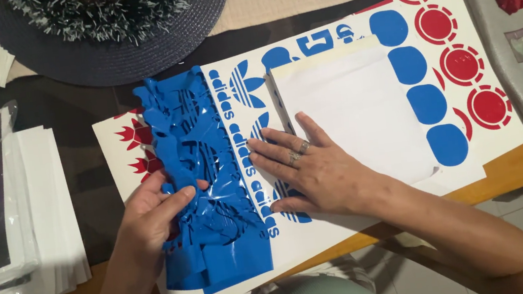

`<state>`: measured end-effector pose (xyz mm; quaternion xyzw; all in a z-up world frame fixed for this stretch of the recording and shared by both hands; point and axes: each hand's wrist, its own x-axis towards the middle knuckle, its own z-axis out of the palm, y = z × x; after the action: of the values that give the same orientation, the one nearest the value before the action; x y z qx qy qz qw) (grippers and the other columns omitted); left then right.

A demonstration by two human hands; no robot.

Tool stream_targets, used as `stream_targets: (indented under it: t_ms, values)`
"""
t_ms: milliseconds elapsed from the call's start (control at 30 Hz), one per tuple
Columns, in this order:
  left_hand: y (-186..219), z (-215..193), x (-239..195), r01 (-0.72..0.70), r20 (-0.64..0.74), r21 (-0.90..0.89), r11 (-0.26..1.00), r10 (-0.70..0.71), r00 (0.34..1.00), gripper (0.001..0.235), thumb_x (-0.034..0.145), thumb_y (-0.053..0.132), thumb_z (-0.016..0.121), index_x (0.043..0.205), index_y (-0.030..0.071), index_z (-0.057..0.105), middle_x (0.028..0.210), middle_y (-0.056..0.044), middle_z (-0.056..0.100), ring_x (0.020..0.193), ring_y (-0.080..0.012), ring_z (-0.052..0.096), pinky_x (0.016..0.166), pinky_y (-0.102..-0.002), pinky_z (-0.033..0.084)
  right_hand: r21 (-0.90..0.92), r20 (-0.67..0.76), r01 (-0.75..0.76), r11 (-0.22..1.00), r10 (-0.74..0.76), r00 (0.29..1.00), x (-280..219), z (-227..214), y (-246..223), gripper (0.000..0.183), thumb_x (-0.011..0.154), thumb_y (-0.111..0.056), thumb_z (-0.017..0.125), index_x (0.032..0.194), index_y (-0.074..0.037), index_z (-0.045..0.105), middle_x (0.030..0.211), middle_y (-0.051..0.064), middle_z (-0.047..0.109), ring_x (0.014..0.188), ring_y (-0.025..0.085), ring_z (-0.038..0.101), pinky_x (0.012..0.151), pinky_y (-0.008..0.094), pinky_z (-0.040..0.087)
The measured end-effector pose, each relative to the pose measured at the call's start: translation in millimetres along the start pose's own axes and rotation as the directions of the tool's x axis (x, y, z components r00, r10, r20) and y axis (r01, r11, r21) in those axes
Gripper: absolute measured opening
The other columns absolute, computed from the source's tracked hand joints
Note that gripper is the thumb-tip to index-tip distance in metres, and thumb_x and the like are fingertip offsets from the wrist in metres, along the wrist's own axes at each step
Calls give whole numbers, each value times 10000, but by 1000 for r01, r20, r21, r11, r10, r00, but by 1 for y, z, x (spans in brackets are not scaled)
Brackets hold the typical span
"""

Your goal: Peeling excess vinyl from a sticker sheet and organizing the finished labels

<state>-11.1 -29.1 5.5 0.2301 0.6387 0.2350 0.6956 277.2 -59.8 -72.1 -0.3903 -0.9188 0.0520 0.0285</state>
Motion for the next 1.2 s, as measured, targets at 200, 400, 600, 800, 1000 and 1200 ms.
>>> stream_targets:
  t_ms: [200, 400, 600, 800, 1000, 1200]
  values:
    - [0, -1, 2, -11, 28, -28, 1000, 12, 1000, 442, 975, 120, 576, 1395, 13, 661, 1438, -226, 745, 1274, -454, 730, 1045, -630, 605, 9, 15, 0, 1000, -1, 1000, 0, -3, -1, 840, 1079, -739, 369, 1700, -174, 348, 1775, 80, 319, 1673, 297, 160, 1318, 612, -62]
    - [-1, -2, 1, 1, 49, 10, 1000, -2, 999, 517, 984, 198, 528, 1486, 85, 573, 1491, -204, 717, 1324, -432, 714, 1058, -617, 604, -6, 1, 5, 1000, -5, 1000, 0, -3, -3, 963, 1037, -828, 352, 1715, -146, 314, 1791, 98, 285, 1681, 320, 123, 1300, 647, -97]
    - [-11, -5, 5, -52, 38, -14, 999, 53, 998, 693, 948, 243, 539, 1631, 213, 426, 1596, -129, 643, 1348, -404, 705, 1001, -607, 632, -26, -5, -1, 1000, 1, 1000, -1, 0, -4, 1005, 1002, -849, 430, 1710, -143, 323, 1794, 98, 279, 1680, 326, 141, 1303, 657, -81]
    - [-41, -24, 33, -190, 98, -25, 982, 191, 977, 546, 1027, 246, 564, 1560, 178, 469, 1257, -157, 726, 694, -298, 663, 555, -414, 602, 5, -15, -1, 1000, 1, 1000, -1, -2, -4, 1002, 1002, -832, 449, 1700, -121, 344, 1784, 112, 313, 1674, 336, 177, 1305, 656, -72]
    - [-36, -24, 27, -171, 71, 61, 983, 166, 983, 568, 1035, 283, 539, 1592, 201, 462, 1232, -151, 747, 675, -300, 639, 580, -414, 576, 8, -8, -3, 1000, 3, 1000, -1, -2, -4, 1001, 995, -829, 480, 1702, -134, 336, 1789, 107, 298, 1679, 332, 154, 1305, 651, -81]
    - [-38, -29, 31, -176, 87, 48, 983, 172, 981, 592, 1031, 302, 538, 1609, 208, 453, 1251, -154, 748, 724, -281, 656, 580, -393, 580, 14, -15, -3, 1000, 3, 1000, -1, -1, -4, 1001, 1000, -836, 450, 1702, -131, 344, 1788, 108, 305, 1674, 338, 176, 1304, 653, -79]
